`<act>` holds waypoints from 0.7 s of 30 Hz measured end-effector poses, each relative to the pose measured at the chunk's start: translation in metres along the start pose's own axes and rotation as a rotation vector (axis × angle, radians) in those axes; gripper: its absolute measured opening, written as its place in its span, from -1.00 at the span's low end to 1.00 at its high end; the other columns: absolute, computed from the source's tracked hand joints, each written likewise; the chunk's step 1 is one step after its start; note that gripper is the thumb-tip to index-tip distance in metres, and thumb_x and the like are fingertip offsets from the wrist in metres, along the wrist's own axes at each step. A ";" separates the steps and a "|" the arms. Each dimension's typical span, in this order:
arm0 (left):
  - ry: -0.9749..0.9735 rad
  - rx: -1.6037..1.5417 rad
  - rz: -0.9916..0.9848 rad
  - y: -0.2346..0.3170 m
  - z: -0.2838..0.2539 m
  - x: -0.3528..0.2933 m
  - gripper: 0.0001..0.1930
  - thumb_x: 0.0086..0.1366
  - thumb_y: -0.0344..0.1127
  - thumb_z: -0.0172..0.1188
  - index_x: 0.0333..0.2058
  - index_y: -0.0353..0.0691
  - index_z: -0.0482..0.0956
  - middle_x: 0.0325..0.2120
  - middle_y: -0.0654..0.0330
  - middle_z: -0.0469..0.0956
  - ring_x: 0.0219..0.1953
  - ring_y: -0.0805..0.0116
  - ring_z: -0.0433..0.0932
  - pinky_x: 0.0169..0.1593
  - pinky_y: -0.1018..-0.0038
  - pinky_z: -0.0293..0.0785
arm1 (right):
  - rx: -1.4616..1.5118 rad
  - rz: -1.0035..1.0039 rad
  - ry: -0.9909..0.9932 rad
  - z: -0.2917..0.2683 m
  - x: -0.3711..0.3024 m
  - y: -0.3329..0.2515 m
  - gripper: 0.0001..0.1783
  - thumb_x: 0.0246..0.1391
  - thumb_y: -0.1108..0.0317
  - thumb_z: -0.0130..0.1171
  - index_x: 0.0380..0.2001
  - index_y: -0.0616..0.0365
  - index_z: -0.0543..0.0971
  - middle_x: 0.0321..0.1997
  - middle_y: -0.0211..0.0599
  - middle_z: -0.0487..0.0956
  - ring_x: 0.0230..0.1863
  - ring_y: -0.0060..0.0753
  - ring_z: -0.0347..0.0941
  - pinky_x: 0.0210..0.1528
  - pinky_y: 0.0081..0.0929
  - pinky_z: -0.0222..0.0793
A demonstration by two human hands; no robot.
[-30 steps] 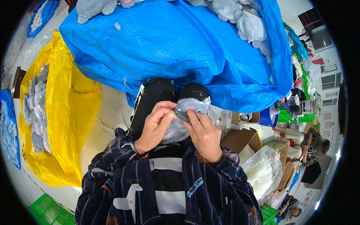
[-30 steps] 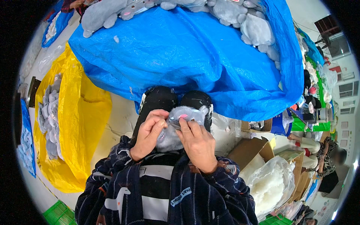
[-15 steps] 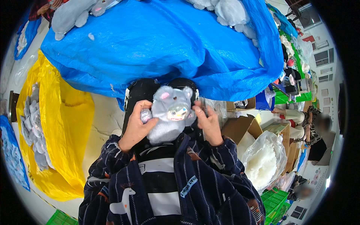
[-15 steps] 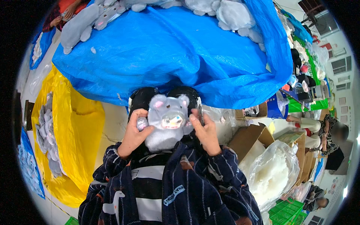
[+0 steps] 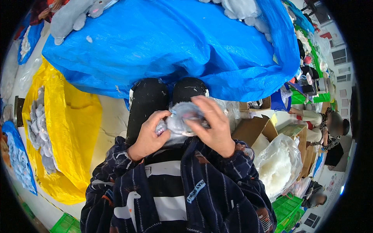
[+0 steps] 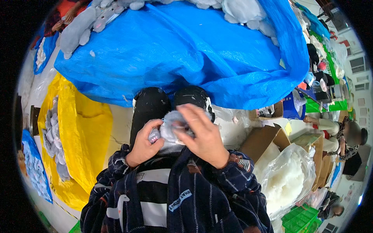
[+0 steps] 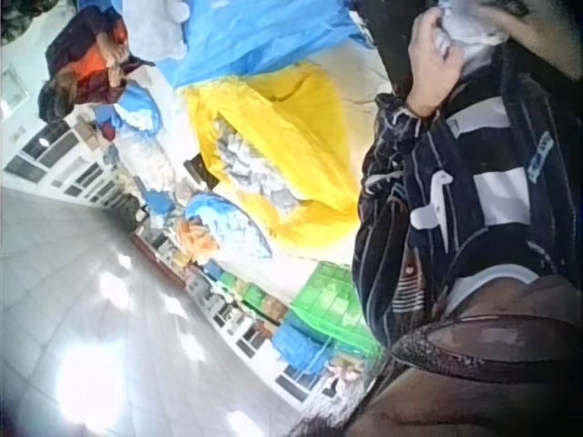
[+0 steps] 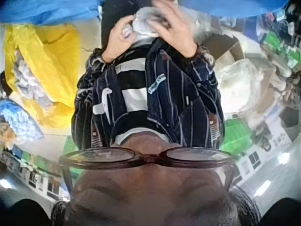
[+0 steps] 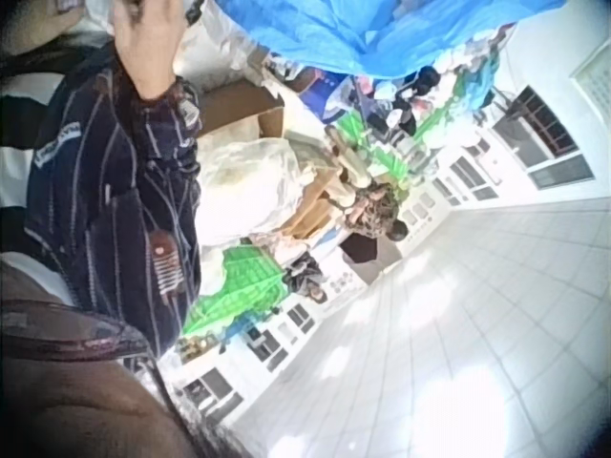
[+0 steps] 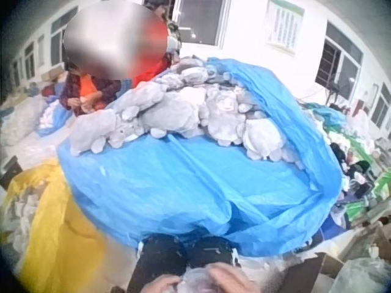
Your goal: The person sits on the floor and repeatedly trims loose threads and fabric on small gray stuffed toys using small scissors. They pick up each toy, snip stray fibers, and place the toy back on a blue tarp. The process is repeated for multiple toys.
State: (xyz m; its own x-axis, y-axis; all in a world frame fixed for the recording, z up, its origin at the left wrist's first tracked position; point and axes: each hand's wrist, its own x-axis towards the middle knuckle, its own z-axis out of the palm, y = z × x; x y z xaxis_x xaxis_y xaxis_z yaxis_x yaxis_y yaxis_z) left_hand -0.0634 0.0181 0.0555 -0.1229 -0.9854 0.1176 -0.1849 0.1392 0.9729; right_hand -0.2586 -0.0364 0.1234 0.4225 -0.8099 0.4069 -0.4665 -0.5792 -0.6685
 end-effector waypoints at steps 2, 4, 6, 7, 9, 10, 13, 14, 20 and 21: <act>0.008 0.030 0.062 0.002 0.004 -0.002 -0.55 0.00 -0.59 0.12 -0.05 -0.33 0.41 -0.18 0.00 0.45 -0.12 0.13 0.49 -0.04 0.42 0.39 | -0.103 -0.029 -0.204 -0.006 -0.003 -0.007 -0.51 -0.20 0.47 0.27 -0.07 0.10 0.50 -0.10 -0.22 0.48 -0.27 -0.19 0.53 -0.33 -0.39 0.49; 0.006 0.042 0.104 0.004 0.007 -0.004 -0.57 -0.01 -0.60 0.12 -0.08 -0.32 0.43 -0.18 -0.01 0.45 -0.13 0.08 0.49 -0.05 0.39 0.41 | -0.150 -0.106 -0.345 -0.012 -0.016 0.001 -0.53 -0.24 0.48 0.26 -0.12 0.08 0.52 -0.12 -0.27 0.48 -0.34 -0.22 0.53 -0.38 -0.38 0.48; -0.012 0.024 0.122 0.004 0.009 -0.006 -0.59 -0.02 -0.60 0.11 -0.10 -0.30 0.46 -0.18 -0.01 0.46 -0.14 0.05 0.49 -0.07 0.37 0.42 | -0.179 -0.215 -0.281 -0.014 -0.031 0.006 -0.60 -0.26 0.48 0.25 -0.21 0.11 0.54 -0.16 -0.32 0.47 -0.42 -0.31 0.52 -0.43 -0.42 0.47; -0.014 0.021 0.131 0.005 0.010 -0.007 -0.59 -0.02 -0.61 0.11 -0.11 -0.29 0.47 -0.19 0.00 0.46 -0.15 0.06 0.50 -0.07 0.37 0.43 | -0.180 -0.234 -0.270 -0.016 -0.039 0.006 -0.61 -0.27 0.48 0.25 -0.22 0.11 0.54 -0.16 -0.33 0.47 -0.42 -0.33 0.52 -0.44 -0.43 0.47; -0.021 0.022 0.152 0.006 0.010 -0.007 -0.60 -0.03 -0.62 0.11 -0.13 -0.27 0.50 -0.19 0.01 0.47 -0.15 0.07 0.50 -0.09 0.37 0.44 | -0.218 -0.246 -0.244 -0.015 -0.055 0.004 -0.65 -0.26 0.47 0.26 -0.26 0.14 0.55 -0.22 -0.37 0.48 -0.43 -0.38 0.51 -0.44 -0.46 0.46; -0.021 0.040 0.172 0.006 0.011 -0.008 -0.60 -0.03 -0.61 0.12 -0.13 -0.26 0.50 -0.20 0.02 0.47 -0.16 0.08 0.51 -0.10 0.37 0.44 | -0.203 -0.214 -0.191 -0.012 -0.059 0.002 -0.65 -0.25 0.45 0.26 -0.25 0.14 0.55 -0.23 -0.36 0.49 -0.42 -0.37 0.51 -0.43 -0.46 0.46; -0.027 0.096 0.214 0.009 0.012 -0.010 -0.61 -0.04 -0.60 0.14 -0.15 -0.25 0.52 -0.21 0.04 0.49 -0.18 0.09 0.52 -0.12 0.36 0.46 | -0.200 -0.106 -0.064 -0.003 -0.061 -0.007 -0.60 -0.23 0.41 0.27 -0.19 0.11 0.54 -0.32 -0.37 0.48 -0.45 -0.35 0.50 -0.45 -0.46 0.44; -0.034 0.114 0.214 0.011 0.012 -0.011 -0.61 -0.04 -0.59 0.15 -0.15 -0.25 0.52 -0.21 0.05 0.49 -0.19 0.09 0.52 -0.13 0.36 0.47 | -0.259 -0.056 -0.085 -0.003 -0.057 -0.014 -0.63 -0.24 0.42 0.28 -0.23 0.08 0.55 -0.39 -0.39 0.46 -0.50 -0.35 0.48 -0.49 -0.46 0.42; -0.084 0.178 0.303 0.008 0.015 -0.014 -0.64 -0.05 -0.55 0.19 -0.18 -0.27 0.54 -0.24 0.08 0.51 -0.24 0.10 0.52 -0.17 0.34 0.48 | -0.420 0.046 -0.147 -0.003 -0.045 -0.032 -0.68 -0.27 0.45 0.27 -0.31 0.02 0.55 -0.52 -0.40 0.42 -0.61 -0.32 0.44 -0.56 -0.44 0.37; -0.102 0.187 0.317 0.007 0.016 -0.015 -0.65 -0.05 -0.55 0.19 -0.19 -0.27 0.54 -0.24 0.08 0.51 -0.25 0.10 0.52 -0.18 0.34 0.49 | -0.430 0.061 -0.163 -0.005 -0.045 -0.035 -0.67 -0.27 0.45 0.28 -0.31 0.02 0.54 -0.50 -0.40 0.43 -0.60 -0.32 0.45 -0.56 -0.43 0.37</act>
State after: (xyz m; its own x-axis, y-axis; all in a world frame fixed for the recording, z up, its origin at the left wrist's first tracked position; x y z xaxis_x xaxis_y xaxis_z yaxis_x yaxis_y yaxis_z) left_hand -0.0783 0.0354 0.0579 -0.2973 -0.8770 0.3775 -0.2958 0.4605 0.8369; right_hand -0.2654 0.0201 0.1309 0.4845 -0.8387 0.2485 -0.7601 -0.5443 -0.3550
